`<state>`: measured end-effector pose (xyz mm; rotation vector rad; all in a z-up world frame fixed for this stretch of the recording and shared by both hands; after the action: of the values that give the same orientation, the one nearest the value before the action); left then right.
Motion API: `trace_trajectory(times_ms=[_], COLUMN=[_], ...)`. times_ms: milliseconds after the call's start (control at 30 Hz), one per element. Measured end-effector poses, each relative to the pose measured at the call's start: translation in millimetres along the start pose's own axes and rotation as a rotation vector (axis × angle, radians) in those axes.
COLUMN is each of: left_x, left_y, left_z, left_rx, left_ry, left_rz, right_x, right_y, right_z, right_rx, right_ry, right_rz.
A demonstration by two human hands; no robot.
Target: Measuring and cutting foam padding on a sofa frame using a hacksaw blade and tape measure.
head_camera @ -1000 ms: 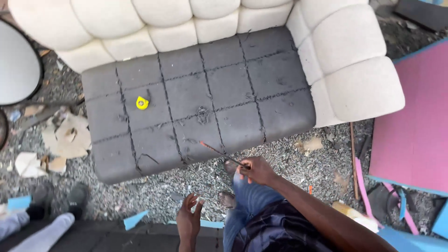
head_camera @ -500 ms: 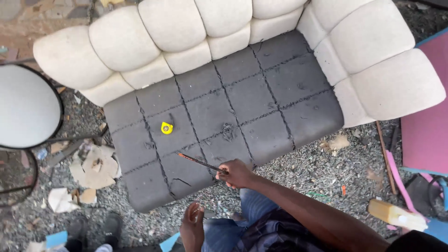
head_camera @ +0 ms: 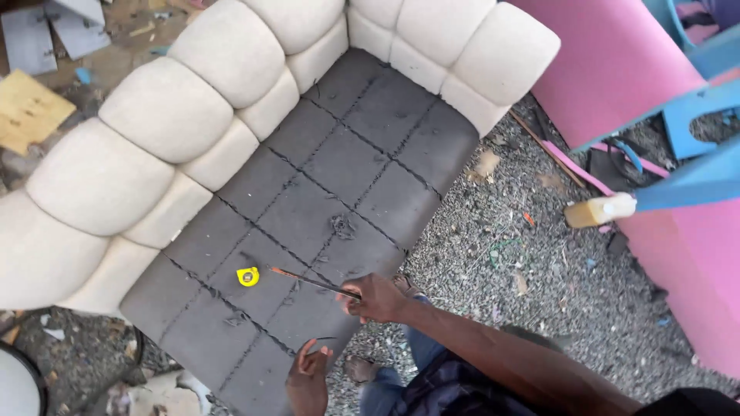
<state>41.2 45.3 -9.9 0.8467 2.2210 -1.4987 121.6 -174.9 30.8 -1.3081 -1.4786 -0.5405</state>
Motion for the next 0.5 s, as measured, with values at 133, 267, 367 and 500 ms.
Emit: trace_trajectory(times_ms=[133, 267, 367, 500], left_x=[-9.2, -15.1, 13.1, 41.9], left_y=[3.3, 4.4, 31.0, 52.2], left_z=[-21.3, -32.9, -30.1, -28.8], left_rx=[0.135, 0.234, 0.192, 0.158], left_ry=[-0.145, -0.381, -0.542, -0.631], left_rz=[-0.003, 0.083, 0.105, 0.163], right_x=[20.8, 4.4, 10.2, 13.6], right_y=[-23.2, -31.0, -40.7, -47.6], right_z=[30.1, 73.3, 82.5, 87.2], right_rx=[-0.040, -0.060, 0.044, 0.116], right_ry=[0.015, -0.177, -0.211, -0.208], right_rz=[0.267, -0.037, 0.003, 0.129])
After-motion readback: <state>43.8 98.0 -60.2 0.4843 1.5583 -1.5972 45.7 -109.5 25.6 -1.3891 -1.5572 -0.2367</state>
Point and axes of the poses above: each hand's wrist, its own y-axis towards the middle knuckle, its own z-axis out of the palm, x = y × z, the point moved 5 cm from there along y, towards the middle knuckle, and after that the axes turned 2 degrees about y, right-handed, at the moved point
